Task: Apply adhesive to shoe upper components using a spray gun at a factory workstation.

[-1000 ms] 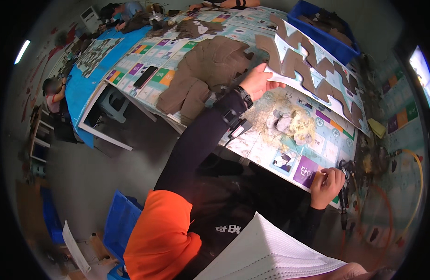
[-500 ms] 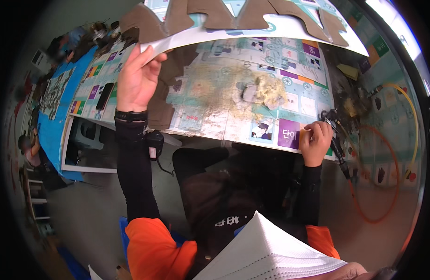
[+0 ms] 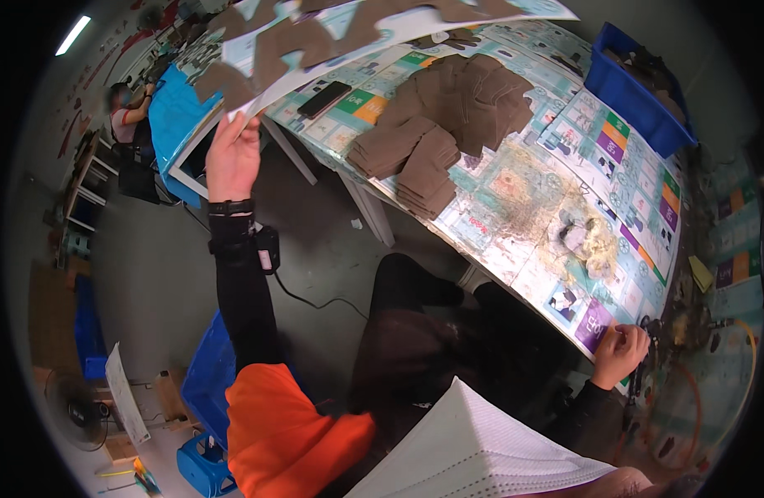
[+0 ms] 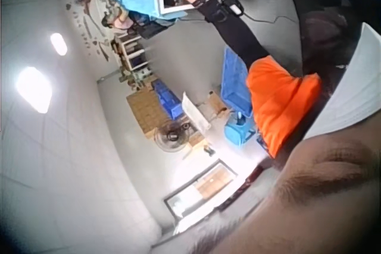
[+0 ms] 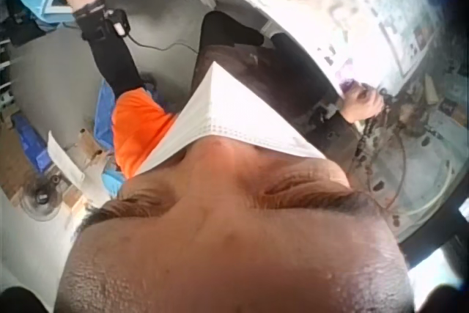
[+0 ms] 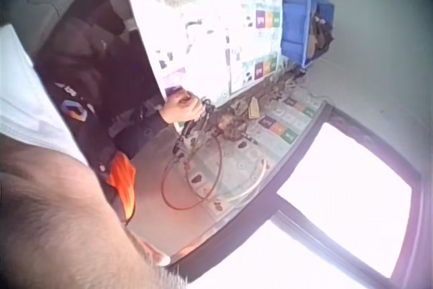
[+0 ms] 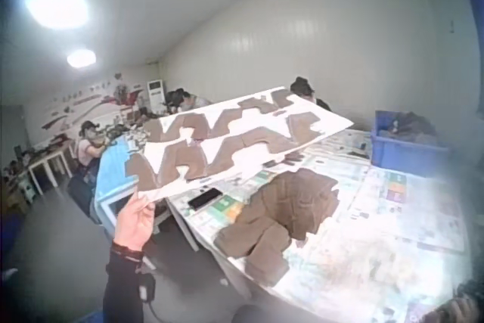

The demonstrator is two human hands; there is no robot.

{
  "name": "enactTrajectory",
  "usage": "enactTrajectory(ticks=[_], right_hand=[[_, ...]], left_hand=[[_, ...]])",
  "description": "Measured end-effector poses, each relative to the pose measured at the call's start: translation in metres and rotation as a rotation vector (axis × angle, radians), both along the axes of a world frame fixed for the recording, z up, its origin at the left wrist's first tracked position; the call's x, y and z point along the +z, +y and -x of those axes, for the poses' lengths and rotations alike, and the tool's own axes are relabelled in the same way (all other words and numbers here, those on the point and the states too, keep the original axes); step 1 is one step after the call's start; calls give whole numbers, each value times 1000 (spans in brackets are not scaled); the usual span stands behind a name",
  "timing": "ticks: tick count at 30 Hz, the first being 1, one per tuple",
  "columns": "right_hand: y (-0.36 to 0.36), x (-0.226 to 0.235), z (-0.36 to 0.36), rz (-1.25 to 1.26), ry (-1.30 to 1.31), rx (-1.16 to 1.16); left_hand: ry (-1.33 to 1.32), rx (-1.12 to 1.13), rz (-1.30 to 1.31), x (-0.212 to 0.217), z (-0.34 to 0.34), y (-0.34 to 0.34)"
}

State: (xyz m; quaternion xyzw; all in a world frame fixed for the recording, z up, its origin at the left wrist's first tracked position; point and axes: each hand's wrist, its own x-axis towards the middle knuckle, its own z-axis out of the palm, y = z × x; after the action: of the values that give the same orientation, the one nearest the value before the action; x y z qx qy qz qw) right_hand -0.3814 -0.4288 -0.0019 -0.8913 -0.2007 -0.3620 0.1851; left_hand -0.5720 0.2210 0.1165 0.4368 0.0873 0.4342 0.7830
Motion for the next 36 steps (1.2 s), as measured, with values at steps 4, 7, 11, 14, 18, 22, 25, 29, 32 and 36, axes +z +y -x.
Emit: enactTrajectory(ticks=[4, 7, 11, 14, 18, 22, 25, 29, 32, 36], right_hand=[[1, -3, 0, 60, 38, -45], [4, -2, 3, 57, -2, -95], [8, -2, 3, 83, -17, -96], [9, -3, 1, 88, -29, -98], [10, -5, 0, 138, -13, -86], [11, -6, -1, 153, -18, -99], [11, -6, -3, 132, -7, -117], [13, -5, -3, 174, -5, -100], [16, -3, -2, 152, 47, -135], [18, 0, -4, 74, -10, -119]], left_hand=[[-27, 65, -86, -28, 34, 62], [20, 276, -65, -56, 50, 101], [66, 350, -77, -92, 66, 148], [71, 388, -53, -119, 69, 175], [87, 402, -2, -143, 63, 211], [45, 401, -47, -155, 44, 255], [145, 463, 52, -155, 24, 285], [253, 496, 101, -156, -1, 319], [187, 454, 173, -170, -16, 357], [1266, 586, -1006, -182, -4, 412]])
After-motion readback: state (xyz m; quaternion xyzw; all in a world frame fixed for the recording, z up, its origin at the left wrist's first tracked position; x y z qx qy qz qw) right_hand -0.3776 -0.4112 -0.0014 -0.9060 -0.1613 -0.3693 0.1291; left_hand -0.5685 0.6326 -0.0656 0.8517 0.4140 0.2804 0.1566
